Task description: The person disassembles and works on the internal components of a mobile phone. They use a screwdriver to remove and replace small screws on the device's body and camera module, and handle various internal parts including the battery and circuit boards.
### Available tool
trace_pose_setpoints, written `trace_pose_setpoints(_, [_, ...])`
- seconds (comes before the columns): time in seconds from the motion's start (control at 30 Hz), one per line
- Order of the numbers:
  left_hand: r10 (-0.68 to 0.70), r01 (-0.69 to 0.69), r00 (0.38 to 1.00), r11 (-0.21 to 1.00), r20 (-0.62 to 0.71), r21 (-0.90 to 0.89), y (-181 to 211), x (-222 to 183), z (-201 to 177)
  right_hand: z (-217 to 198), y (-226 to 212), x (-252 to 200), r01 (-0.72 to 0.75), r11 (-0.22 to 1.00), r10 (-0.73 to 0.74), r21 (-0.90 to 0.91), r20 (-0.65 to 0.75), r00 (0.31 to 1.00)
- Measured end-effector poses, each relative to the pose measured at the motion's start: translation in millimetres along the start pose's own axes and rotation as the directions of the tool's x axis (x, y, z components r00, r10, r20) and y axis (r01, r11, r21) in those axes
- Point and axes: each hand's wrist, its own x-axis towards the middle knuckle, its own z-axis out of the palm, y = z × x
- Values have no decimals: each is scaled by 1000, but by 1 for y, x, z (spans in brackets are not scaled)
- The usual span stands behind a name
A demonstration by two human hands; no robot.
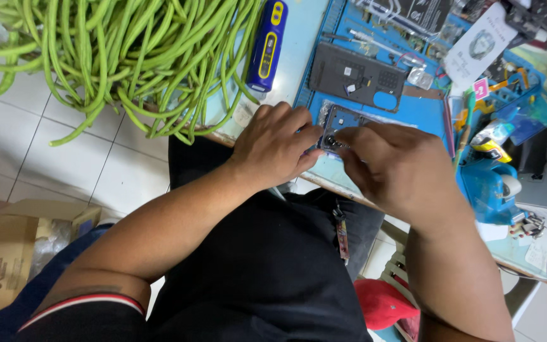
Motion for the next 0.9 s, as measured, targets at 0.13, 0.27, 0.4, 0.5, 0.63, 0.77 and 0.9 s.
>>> trace_pose_setpoints(0.13, [-12,12,1000,1000,15,3,0,1,-2,-6,-18,12,-42,988,44,-151,11,999])
trace_pose_setpoints(0.27, [-14,14,1000,1000,6,10,2,-1,2,-10,-17,16,-56,996,59,-70,41,997])
trace_pose_setpoints(0.4, [-16,16,1000,1000,12,0,-1,0,2,-7,-15,13,-26,998,27,-62,24,999])
trace_pose_setpoints(0.5, [-8,8,1000,1000,6,10,-1,0,0,-7,-13,11,-28,999,29,-31,31,999])
trace_pose_setpoints(0.63, [-16,16,1000,1000,16,8,0,1,1,-5,-10,8,-37,998,38,-50,20,999])
trace_pose_setpoints(0.77, [-13,13,1000,1000,11,12,-1,-1,2,4,-13,10,-195,968,210,-155,81,974])
trace_pose_setpoints(0.9, [-7,7,1000,1000,19,24,-2,0,3,-1,-17,7,-121,989,123,-83,22,992])
